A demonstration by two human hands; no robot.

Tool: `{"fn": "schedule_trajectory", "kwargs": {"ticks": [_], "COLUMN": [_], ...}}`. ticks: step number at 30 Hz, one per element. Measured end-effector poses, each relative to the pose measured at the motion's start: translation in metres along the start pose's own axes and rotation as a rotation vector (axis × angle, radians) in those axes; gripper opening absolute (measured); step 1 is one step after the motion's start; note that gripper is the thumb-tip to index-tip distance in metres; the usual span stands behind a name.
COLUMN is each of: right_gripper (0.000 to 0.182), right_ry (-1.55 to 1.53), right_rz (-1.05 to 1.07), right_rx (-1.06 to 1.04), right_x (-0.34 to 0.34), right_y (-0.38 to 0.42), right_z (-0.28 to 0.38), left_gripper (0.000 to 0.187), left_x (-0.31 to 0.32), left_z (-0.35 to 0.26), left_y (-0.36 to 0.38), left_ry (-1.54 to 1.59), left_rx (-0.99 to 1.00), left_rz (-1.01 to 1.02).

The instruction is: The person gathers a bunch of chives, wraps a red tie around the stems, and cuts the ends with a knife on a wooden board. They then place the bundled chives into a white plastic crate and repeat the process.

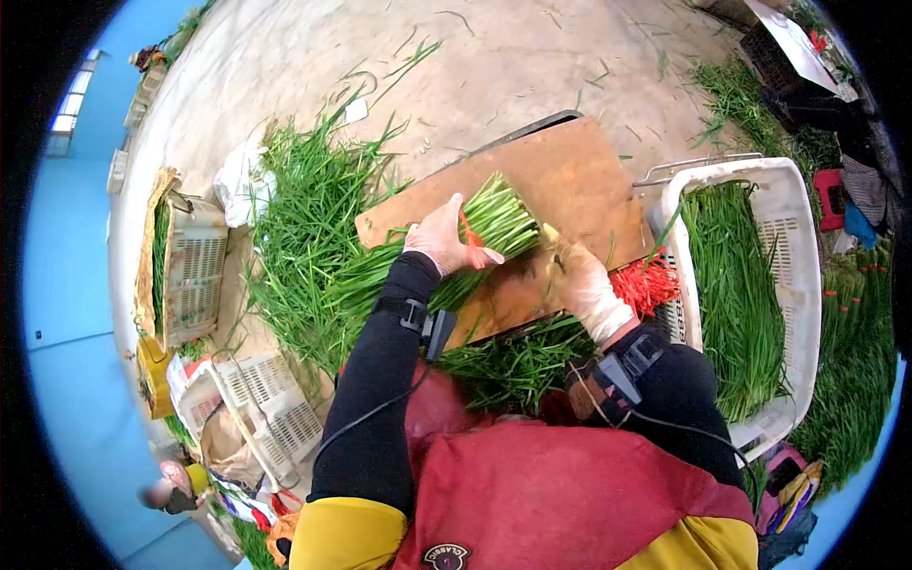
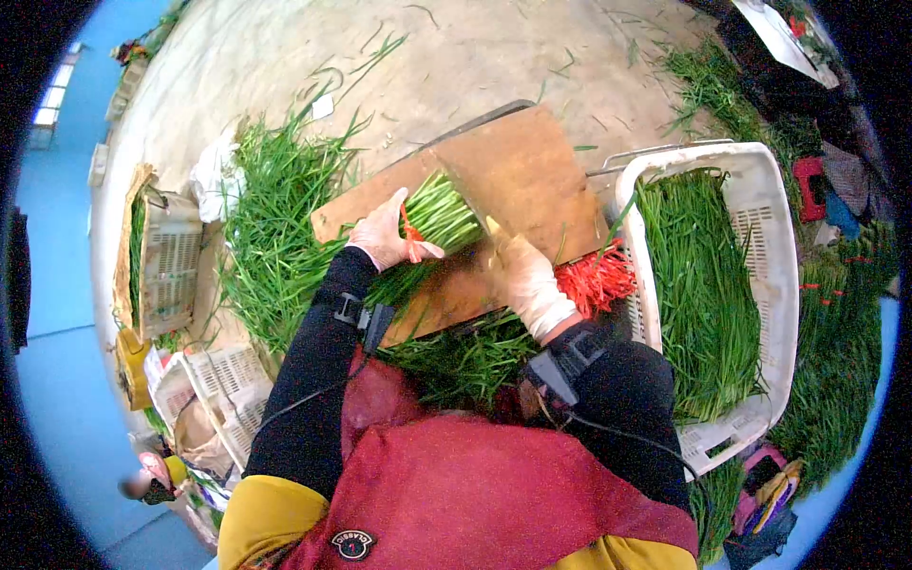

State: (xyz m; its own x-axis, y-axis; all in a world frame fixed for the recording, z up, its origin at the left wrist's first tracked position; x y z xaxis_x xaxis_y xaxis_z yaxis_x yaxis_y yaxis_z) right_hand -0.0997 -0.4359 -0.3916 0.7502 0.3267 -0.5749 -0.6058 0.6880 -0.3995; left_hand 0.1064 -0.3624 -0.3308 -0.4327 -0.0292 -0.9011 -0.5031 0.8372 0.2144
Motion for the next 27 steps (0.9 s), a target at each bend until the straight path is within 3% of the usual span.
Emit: {"fn": "schedule_trajectory", "kwargs": {"ticks": [1,4,5,6,8,9,10,12,15,18,19,20,21,22,24,26,27], "right_gripper": [0.049,0.048,0.047,0.047,0.048,0.048,0.046,0.045,0.035,0.039,0.031,0.031,0.029,0.028,0.029,0.027,0.027], "right_ry": [-0.001,0.114,-0.029,-0.026,0.165,-0.266,-0.377,-0.009,0.023,-0.114,-0.384,-0.382,-0.235,-0.081,0.181,0.388,0.388], "right_rz": [0.004,0.083,0.03,0.031,0.316,0.12,0.049,0.093,0.099,0.24,0.256,0.267,0.309,0.351,0.213,-0.087,-0.081], "right_rx": [0.001,0.458,0.526,0.522,0.195,0.375,0.446,0.511,0.499,0.314,0.825,0.821,0.977,1.127,0.508,-0.01,-0.018], "right_x": [-0.005,-0.034,-0.04,-0.039,-0.011,-0.004,-0.013,-0.029,-0.019,-0.023,-0.007,-0.01,-0.016,-0.025,-0.04,-0.055,-0.055], "right_y": [-0.005,-0.034,-0.037,-0.035,-0.021,-0.012,-0.02,-0.036,-0.04,-0.044,-0.018,-0.021,-0.013,-0.003,-0.026,-0.049,-0.049], "right_z": [0.0,-0.026,-0.021,-0.019,0.0,-0.033,-0.03,-0.037,-0.069,-0.004,-0.045,-0.048,-0.063,-0.075,-0.074,-0.04,-0.04], "left_gripper": [0.121,0.121,0.121,0.121,0.124,0.124,0.125,0.126,0.129,0.127,0.127,0.127,0.114,0.114,0.123,0.12,0.106], "left_x": [0.003,0.003,-0.001,-0.002,0.0,0.002,0.004,0.003,0.004,0.003,0.001,0.0,-0.003,-0.006,0.0,0.004,0.002], "left_z": [0.005,0.003,0.0,-0.002,0.0,0.003,0.005,0.004,0.001,0.007,0.006,0.005,0.004,0.003,0.003,0.005,0.006], "left_y": [-0.001,0.001,0.003,0.003,0.003,0.005,0.005,0.005,0.006,0.006,0.006,0.006,0.008,0.008,0.006,0.009,0.008], "left_ry": [0.011,0.037,0.017,0.02,-0.012,-0.01,-0.01,-0.008,-0.025,-0.038,-0.024,-0.009,-0.008,-0.003,0.018,0.032,0.027], "left_rx": [0.018,0.007,0.011,0.01,-0.003,-0.013,0.003,0.018,-0.009,-0.013,-0.024,-0.033,-0.031,-0.039,-0.03,-0.014,-0.016], "left_rz": [-0.056,-0.024,-0.042,-0.045,-0.016,-0.015,-0.033,-0.053,-0.005,-0.047,-0.027,-0.008,-0.045,-0.047,0.101,0.068,0.003]}}
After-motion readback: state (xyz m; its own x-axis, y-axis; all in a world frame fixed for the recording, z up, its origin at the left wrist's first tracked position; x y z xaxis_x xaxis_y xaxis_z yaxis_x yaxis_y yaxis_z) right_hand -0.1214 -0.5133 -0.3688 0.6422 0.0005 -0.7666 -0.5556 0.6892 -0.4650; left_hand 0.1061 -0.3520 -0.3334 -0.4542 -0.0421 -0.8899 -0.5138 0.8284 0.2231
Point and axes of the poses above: each hand's wrist, its own y-axis away from the middle knuckle, its own x-axis out of the palm, z = x × y, the point moved 8 cm from there along -y, towards the middle knuckle, and after that the axes turned 13 degrees about -z, right-handed, at the moved point
